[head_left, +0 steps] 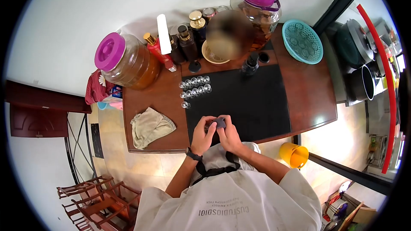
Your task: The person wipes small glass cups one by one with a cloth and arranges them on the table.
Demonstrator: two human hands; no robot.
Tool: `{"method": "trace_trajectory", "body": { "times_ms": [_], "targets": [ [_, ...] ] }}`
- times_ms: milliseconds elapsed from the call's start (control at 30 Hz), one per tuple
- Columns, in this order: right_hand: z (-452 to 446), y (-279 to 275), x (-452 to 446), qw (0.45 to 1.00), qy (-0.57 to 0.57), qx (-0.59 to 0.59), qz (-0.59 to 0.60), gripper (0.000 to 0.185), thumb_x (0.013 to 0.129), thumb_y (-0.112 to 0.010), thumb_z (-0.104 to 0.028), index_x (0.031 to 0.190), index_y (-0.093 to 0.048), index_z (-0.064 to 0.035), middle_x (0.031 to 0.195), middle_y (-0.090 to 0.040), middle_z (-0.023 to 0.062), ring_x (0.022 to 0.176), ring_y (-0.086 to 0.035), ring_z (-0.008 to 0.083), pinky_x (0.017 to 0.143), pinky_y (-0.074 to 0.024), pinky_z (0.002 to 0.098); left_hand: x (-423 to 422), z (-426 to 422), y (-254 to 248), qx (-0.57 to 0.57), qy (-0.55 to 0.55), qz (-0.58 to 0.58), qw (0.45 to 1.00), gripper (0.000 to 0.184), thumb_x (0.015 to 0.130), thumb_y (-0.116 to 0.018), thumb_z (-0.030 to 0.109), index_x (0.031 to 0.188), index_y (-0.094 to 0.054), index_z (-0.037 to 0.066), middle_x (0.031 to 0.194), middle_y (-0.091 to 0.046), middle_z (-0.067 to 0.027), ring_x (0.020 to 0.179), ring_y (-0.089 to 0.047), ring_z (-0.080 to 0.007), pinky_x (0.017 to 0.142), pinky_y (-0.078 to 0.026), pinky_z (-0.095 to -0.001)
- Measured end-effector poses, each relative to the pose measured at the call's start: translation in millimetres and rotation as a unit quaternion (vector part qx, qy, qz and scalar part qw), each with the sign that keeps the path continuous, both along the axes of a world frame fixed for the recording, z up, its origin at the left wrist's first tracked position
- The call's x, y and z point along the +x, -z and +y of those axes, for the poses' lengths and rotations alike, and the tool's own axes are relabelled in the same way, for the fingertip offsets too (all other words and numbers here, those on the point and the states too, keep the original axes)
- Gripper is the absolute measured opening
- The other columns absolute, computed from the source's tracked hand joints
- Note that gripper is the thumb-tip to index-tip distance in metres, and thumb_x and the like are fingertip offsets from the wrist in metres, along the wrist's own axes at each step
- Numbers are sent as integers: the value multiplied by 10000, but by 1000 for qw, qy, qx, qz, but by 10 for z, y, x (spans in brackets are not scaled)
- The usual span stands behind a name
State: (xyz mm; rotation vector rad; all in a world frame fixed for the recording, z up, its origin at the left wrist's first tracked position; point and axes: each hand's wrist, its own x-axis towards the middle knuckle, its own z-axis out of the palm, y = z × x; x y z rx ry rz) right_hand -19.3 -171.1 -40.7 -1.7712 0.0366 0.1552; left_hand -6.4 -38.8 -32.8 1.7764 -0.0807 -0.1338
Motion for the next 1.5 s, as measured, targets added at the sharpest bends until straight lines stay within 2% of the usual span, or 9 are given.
{"method": "trace_trajectory", "body": {
  "times_ms": [133,267,667,733,867,1067,1233,1367,1500],
  "targets": [
    [6,196,12,992,24,95,83,245,912,-457,-150,1108,-441,-4,898,-538,88,817,-533,155,733,-443,298,-5,-28,-28,43,-10,2,999,237,935,-521,200,1057,-552,-1,890,-614,-113,781,-590,-178,715,-468,-294],
    [-5,331,6,963,13,176,203,252,915,-468,-165,1105,-453,1,930,-515,51,867,-495,112,770,-426,264,-7,-16,92,69,-8,-48,996,231,966,-446,171,1080,-540,-6,944,-624,-123,854,-606,-204,767,-467,-307],
    [-65,118,-34,993,-49,104,-1,413,845,-539,-71,1237,-429,-3,1087,-578,152,1017,-574,229,889,-445,331,-21,44,150,-21,64,2,998,347,929,-520,227,1225,-507,48,926,-565,-58,825,-525,-146,774,-438,-266],
    [-69,95,-33,994,-39,97,-40,422,832,-555,-80,1231,-429,-17,1049,-604,205,981,-612,340,844,-474,367,-47,38,146,-8,44,11,999,355,936,-502,245,1232,-502,49,938,-567,-70,817,-525,-158,769,-444,-281],
    [-78,29,-73,996,-23,75,-51,430,831,-539,-32,1242,-412,-27,1035,-591,193,961,-610,310,820,-479,352,-130,34,239,65,41,38,996,359,974,-403,286,1182,-508,13,1050,-620,-188,988,-605,-280,850,-453,-347],
    [-44,176,-51,998,-40,25,37,406,865,-507,-100,1242,-385,-13,970,-600,227,879,-626,360,802,-486,381,-194,-1,205,84,1,35,996,328,995,-358,257,1112,-525,0,1028,-604,-167,963,-582,-259,854,-432,-336],
    [-17,435,-48,973,-47,188,127,448,897,-571,-352,1149,-509,13,1026,-601,100,976,-553,166,843,-442,291,-130,31,181,130,-31,-54,990,256,965,-401,187,1120,-515,19,978,-625,-212,917,-613,-355,797,-466,-393],
    [-56,148,-25,954,-94,194,208,393,942,-501,-379,1088,-528,-16,911,-550,42,869,-504,102,770,-436,276,-156,106,226,93,-3,-53,994,275,960,-401,183,1132,-506,-4,1070,-601,-196,979,-593,-318,841,-460,-371],
    [-16,224,-4,982,-65,129,121,342,941,-506,-354,1026,-542,-25,869,-566,63,817,-525,112,723,-451,273,-175,128,164,80,42,-58,994,391,918,-513,255,1209,-462,-1,1093,-592,-205,1012,-590,-308,880,-454,-368]
  ]
}}
